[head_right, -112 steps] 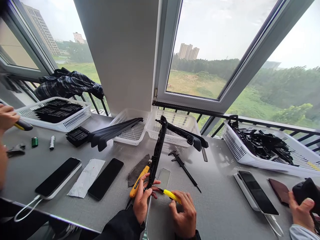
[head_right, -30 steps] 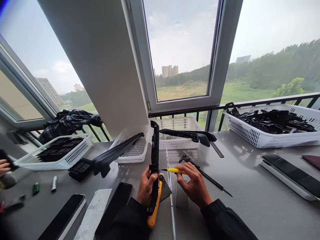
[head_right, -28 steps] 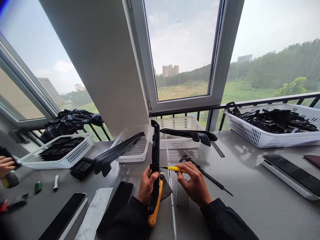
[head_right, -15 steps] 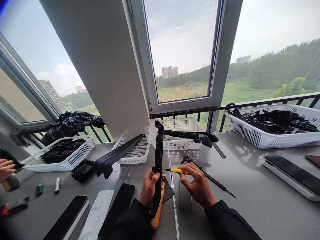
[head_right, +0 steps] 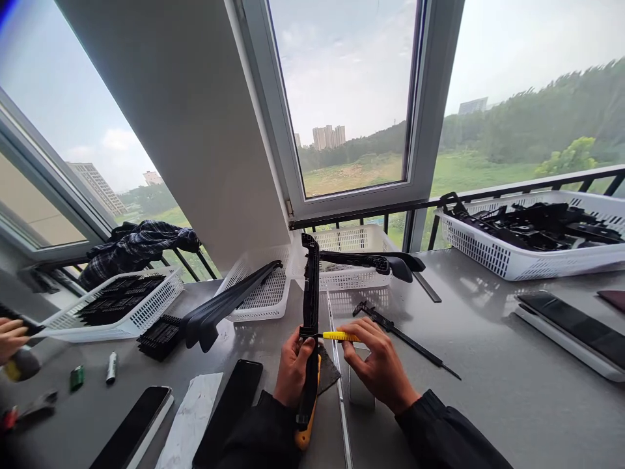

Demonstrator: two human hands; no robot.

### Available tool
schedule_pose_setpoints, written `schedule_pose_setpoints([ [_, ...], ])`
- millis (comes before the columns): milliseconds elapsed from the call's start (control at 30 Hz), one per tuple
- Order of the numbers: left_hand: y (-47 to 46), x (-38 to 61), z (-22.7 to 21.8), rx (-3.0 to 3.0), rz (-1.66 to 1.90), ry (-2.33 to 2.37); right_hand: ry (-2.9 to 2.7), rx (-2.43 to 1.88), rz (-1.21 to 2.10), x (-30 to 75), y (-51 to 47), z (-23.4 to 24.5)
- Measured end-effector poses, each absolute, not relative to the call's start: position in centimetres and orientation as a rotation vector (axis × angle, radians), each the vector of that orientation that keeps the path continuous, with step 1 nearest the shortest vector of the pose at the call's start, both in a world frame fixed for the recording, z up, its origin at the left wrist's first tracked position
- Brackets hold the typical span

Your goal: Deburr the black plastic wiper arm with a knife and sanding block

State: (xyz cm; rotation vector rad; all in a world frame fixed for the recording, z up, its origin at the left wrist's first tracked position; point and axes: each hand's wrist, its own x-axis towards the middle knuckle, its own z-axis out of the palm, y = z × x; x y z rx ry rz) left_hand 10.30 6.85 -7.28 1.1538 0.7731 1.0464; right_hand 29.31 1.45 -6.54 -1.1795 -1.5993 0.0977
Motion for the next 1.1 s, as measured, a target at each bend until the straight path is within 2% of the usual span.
schedule_pose_setpoints([
  [733,7.4,9.7,-6.4,1.196,1.186,0.737,-1.550,-1.240,0.095,29.4,1.3,-6.4],
  [1100,8.3,9.2,-6.1,0.972,1.182,0.696,-1.569,-1.287,0.099,30.1,1.2,-6.1],
])
